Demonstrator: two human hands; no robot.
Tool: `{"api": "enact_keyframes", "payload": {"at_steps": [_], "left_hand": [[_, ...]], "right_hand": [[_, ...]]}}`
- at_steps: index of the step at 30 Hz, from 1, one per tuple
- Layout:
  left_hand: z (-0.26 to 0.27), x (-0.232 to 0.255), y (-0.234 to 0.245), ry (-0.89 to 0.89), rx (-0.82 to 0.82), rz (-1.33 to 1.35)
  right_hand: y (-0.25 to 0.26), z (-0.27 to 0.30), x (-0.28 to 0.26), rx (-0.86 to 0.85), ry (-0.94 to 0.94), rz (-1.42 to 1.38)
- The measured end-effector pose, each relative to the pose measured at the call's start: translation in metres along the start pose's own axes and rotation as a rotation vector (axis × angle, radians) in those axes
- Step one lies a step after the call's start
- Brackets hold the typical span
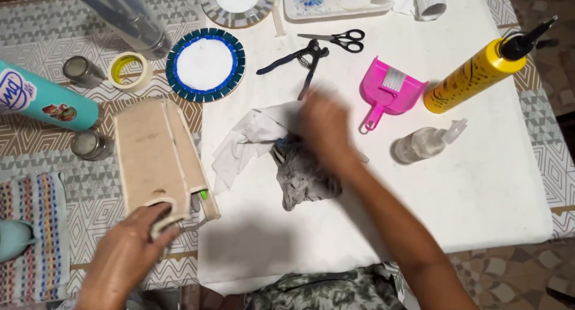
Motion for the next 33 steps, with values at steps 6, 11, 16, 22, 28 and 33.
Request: {"api": "enact_keyframes", "payload": {"at_steps": [6, 11, 16, 22, 28, 33], "left_hand": [[0.015, 0.063, -0.007, -0.127, 0.254, -0.235], [0.017, 0.055, -0.015, -0.106, 0.358, -0.127], [0.025, 0.052, -0.011, -0.212, 0.329, -0.017], [0.029, 0.040, -0.018, -0.273, 0.432, -0.090], [0.035, 0.025, -0.031, -0.298, 0.572, -0.176], [0.029, 0.017, -0.053, -0.343, 0.642, -0.220]], "right_hand": [[0.000, -0.073, 0.200, -0.021, -0.253, 0.521], [-0.051, -0.073, 0.240, -0.389, -0.395, 0.281], [-0.047, -0.070, 0.233, -0.133, -0.172, 0.501], [-0.006, -0.068, 0.182, -0.346, -0.436, 0.498], [0.006, -0.039, 0.255, 0.049, -0.282, 0.514], [0.091, -0.017, 0.082, -0.044, -0.749, -0.664]]}}
Point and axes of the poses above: each hand's wrist, its own z-axis away from the middle knuckle, its own y-axis out of the back of the hand, x = y × z, the point moved 7 cm from there along -z, towards the middle knuckle, and after that the axes turned 1 degree about y, right-handed, at the moved point
